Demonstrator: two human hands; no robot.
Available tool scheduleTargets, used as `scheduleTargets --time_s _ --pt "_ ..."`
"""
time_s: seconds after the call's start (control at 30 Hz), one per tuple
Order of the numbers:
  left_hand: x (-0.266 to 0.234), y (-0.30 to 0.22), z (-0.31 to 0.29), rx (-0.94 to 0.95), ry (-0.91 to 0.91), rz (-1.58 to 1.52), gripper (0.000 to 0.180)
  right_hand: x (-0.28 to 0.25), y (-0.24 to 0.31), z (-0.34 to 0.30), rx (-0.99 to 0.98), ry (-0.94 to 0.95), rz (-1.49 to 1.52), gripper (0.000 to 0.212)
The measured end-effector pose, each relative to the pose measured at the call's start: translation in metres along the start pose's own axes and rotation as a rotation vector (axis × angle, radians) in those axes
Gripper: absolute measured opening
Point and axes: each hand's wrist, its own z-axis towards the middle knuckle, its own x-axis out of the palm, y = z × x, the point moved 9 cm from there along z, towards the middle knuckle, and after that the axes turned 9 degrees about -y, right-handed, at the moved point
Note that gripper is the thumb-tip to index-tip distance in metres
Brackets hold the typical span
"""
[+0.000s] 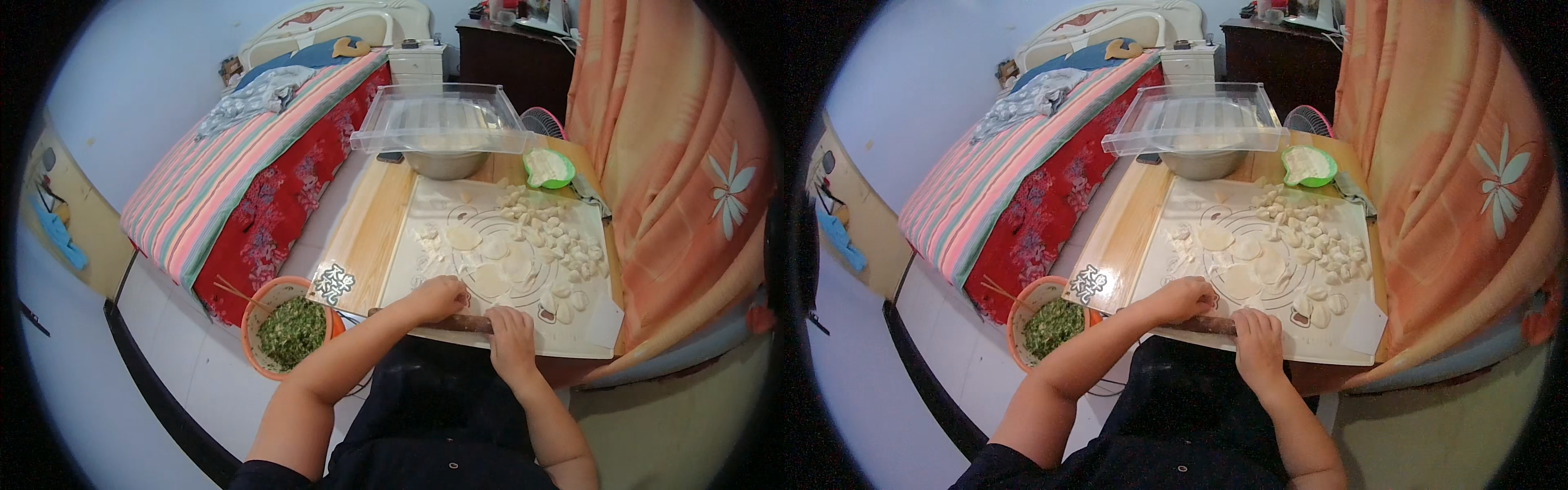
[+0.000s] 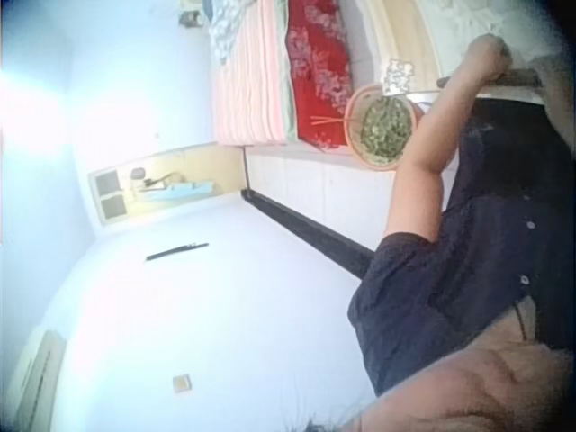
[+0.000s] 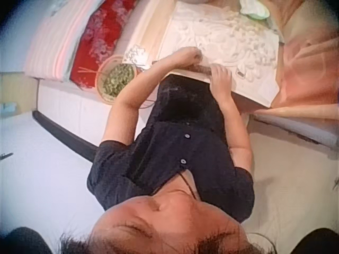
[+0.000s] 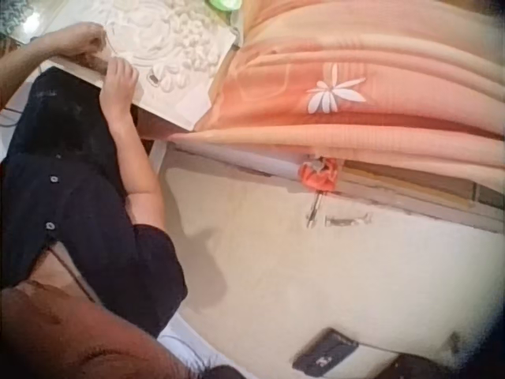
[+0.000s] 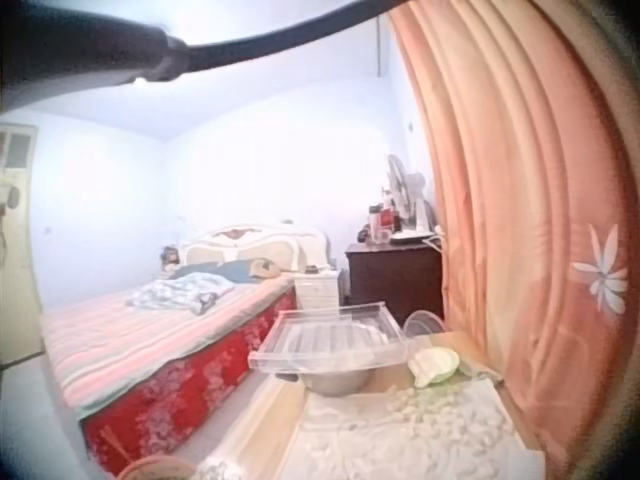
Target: The person uses a wooden rolling pin to flatten small balls of dough into thin, round discs on a floured mat. They repeatedly pick up a dough ball, roll it out, and place the finished disc onto a growing pile of prepared wrappers.
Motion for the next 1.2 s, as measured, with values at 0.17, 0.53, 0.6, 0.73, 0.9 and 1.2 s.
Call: scheduleTargets --time_s 0.17,0.53,0.6,0.73,0.9,1.2 --pt "-0.048 0.021 -0.008 -0.128 -0.21 -0.055 0.009 -0.013 0.0 0.001 0.002 -0.017 0.038 0.04" --pt "-0.075 0.037 -0.045 -0.171 -0.182 -0.058 0.028 -0.038 -0.029 -0.017 0.095 -0.039 -0.036 0.043" --pt "-0.059 0.029 -0.042 0.009 -0.151 0.04 0.032 -0.048 -0.035 -0.021 0.099 -0.053 -0.085 0.044" --pt "-0.031 0.009 -0.029 0.225 -0.059 -0.073 0.03 -0.061 -0.034 -0.025 0.058 -0.057 -0.093 0.044" --pt "-0.038 -0.016 -0.03 0.146 -0.107 -0.083 0.032 -0.051 -0.027 -0.025 0.05 -0.006 -0.079 0.045" --pt "-0.061 0.052 -0.073 -0.198 -0.425 0.531 0.047 0.043 -0.028 0.033 0.008 0.241 -0.083 0.054"
